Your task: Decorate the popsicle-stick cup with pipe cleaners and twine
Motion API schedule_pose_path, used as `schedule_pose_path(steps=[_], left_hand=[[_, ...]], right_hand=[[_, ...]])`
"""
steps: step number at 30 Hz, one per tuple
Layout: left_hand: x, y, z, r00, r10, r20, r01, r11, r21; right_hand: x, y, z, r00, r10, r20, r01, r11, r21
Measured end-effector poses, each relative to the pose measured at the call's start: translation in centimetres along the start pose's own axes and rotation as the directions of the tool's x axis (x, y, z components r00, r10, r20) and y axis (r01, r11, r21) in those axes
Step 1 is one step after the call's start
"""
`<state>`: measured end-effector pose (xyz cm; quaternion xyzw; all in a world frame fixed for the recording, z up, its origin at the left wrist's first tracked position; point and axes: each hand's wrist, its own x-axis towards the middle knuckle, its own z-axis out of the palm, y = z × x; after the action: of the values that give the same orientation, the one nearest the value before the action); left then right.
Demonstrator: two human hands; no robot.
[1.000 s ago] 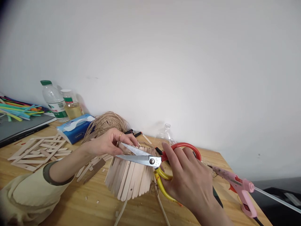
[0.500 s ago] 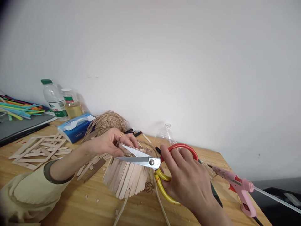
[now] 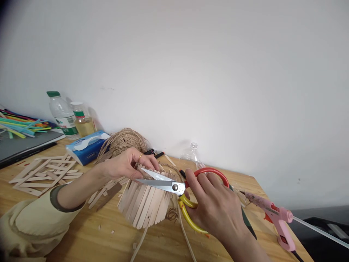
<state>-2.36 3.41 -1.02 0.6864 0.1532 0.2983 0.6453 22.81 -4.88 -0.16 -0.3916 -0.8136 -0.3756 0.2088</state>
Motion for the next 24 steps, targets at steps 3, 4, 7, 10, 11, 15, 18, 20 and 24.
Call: schedule_pose_path(steps=[3,4,7,10,11,15,18,20,24], left_hand=[[0.0,0.2,0.1,1.0,-0.022,-0.002,0.023,1.0,0.015],[0.0,0.4,0.1,1.0,-0.028,-0.006,0.028,0.999,0.024],[-0.1,0.8,0.4,1.0,-0.014,-0.02,0.016,0.997,0.079],[-0.2,1.3,0.3,1.0,-0.002,-0.026,0.007,0.985,0.172],[-0.3,1.4,0.1,0.999,0.003,-0.042,0.005,0.979,0.205],[-0.2,1.5,-1.1,0.988,0.063,-0.138,-0.016,0.948,0.317],[-0.1,1.4,-2.3,0.98,0.1,-0.174,-0.037,0.942,0.333],[-0.1,1.2,-3.0,0.973,0.126,-0.191,-0.058,0.943,0.328],[-0.2,0.9,-4.1,0.965,0.169,-0.2,-0.087,0.927,0.364]], right_hand=[[0.2,0.1,0.0,0.999,-0.01,-0.033,0.01,1.0,-0.021],[0.3,0.1,0.0,0.999,-0.014,-0.045,0.013,0.999,-0.029],[0.2,0.1,0.2,0.995,-0.046,-0.094,0.042,0.998,-0.043],[-0.1,-0.3,0.4,0.989,-0.003,-0.145,0.003,1.0,0.002],[-0.3,-0.4,0.5,0.987,0.085,-0.134,-0.078,0.996,0.051],[-0.9,-0.6,0.8,0.799,0.557,0.228,-0.601,0.745,0.288],[-1.5,-0.3,1.6,0.624,0.635,0.455,-0.778,0.561,0.284],[-2.2,-0.4,2.3,0.605,0.623,0.495,-0.787,0.564,0.251],[-3.5,-2.2,3.8,0.723,0.512,0.464,-0.668,0.69,0.279]])
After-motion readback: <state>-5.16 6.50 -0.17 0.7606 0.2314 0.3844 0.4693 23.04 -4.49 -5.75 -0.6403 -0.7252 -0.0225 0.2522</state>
